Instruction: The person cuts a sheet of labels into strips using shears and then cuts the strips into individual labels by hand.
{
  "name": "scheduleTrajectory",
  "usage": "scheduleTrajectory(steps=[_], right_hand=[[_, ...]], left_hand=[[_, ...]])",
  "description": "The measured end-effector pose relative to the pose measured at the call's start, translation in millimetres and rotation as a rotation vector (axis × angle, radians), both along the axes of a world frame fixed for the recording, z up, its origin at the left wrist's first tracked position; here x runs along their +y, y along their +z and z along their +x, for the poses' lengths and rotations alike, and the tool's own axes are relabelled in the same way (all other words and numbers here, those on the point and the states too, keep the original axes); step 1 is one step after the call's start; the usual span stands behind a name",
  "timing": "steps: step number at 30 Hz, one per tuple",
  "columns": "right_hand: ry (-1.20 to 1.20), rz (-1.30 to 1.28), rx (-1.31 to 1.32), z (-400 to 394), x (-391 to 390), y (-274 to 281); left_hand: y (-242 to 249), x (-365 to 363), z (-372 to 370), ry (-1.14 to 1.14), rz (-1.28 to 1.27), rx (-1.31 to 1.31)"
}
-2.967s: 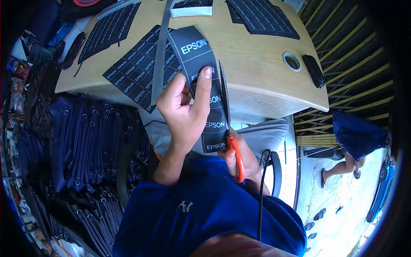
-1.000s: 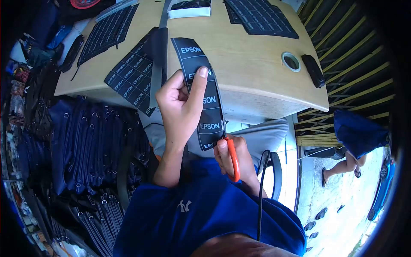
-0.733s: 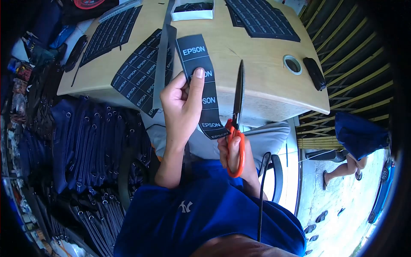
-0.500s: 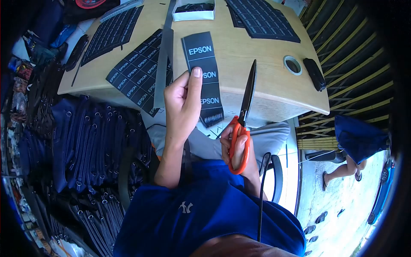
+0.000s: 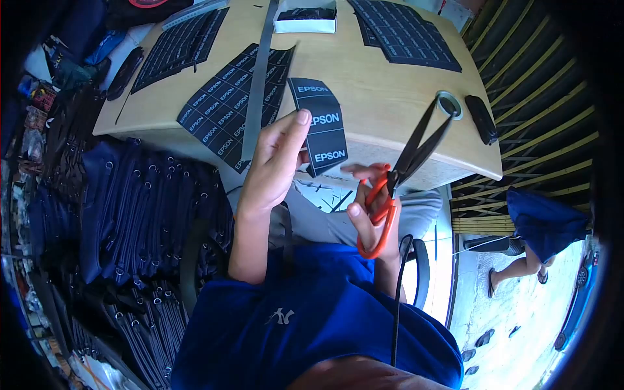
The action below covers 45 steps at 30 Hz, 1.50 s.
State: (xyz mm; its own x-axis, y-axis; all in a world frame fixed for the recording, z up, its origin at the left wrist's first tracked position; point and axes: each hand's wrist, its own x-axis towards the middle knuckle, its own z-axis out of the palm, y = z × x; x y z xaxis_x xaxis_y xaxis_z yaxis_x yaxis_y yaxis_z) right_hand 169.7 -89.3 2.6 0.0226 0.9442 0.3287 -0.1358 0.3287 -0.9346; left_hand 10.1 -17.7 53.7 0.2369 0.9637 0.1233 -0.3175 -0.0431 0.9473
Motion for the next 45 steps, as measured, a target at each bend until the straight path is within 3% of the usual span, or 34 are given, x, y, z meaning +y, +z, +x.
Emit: scheduleTrajectory(steps=[2,4,6,8,12,14,30,36,41,45], right_hand=[[-0.011,-0.002,0.057,-3.5,7.4,12.2],[-0.027,-0.041,-0.083,-7.3,15.3,17.0],[0.070,-0.088,0.062,-15.6,22.8,10.9],[0.112,-0.157,-0.031,-17.8,23.3,13.0],[0.121,-0.203,0.004,-22.0,20.7,3.1],[0.059,-0.228,0.027,-23.1,19.2,-1.0],[0.090,-0.210,0.116,-26.1,16.9,-13.9],[0.088,-0.238,0.038,-14.6,13.1,-22.5],[0.193,-0.118,0.044,-0.7,6.1,-27.4],[0.194,-0.146,-0.057,10.1,-0.3,-30.0]], left_hand=[[7.2,-4.2,6.8,0.021,-0.020,-0.048],[5.5,-4.8,6.8,0.044,-0.042,-0.097],[-1.4,1.7,0.9,0.015,0.031,-0.048],[2.4,3.8,0.9,0.054,0.030,-0.097],[2.6,12.1,-5.4,0.204,0.016,-0.182],[-3.5,18.3,-14.6,0.173,0.049,-0.125],[-8.1,43.3,-26.8,0.287,0.154,-0.189],[-8.7,69.1,-54.9,0.227,0.228,-0.060],[-1.4,116.1,-109.8,0.289,0.152,0.209],[-3.0,188.8,-164.9,0.340,0.278,0.526]])
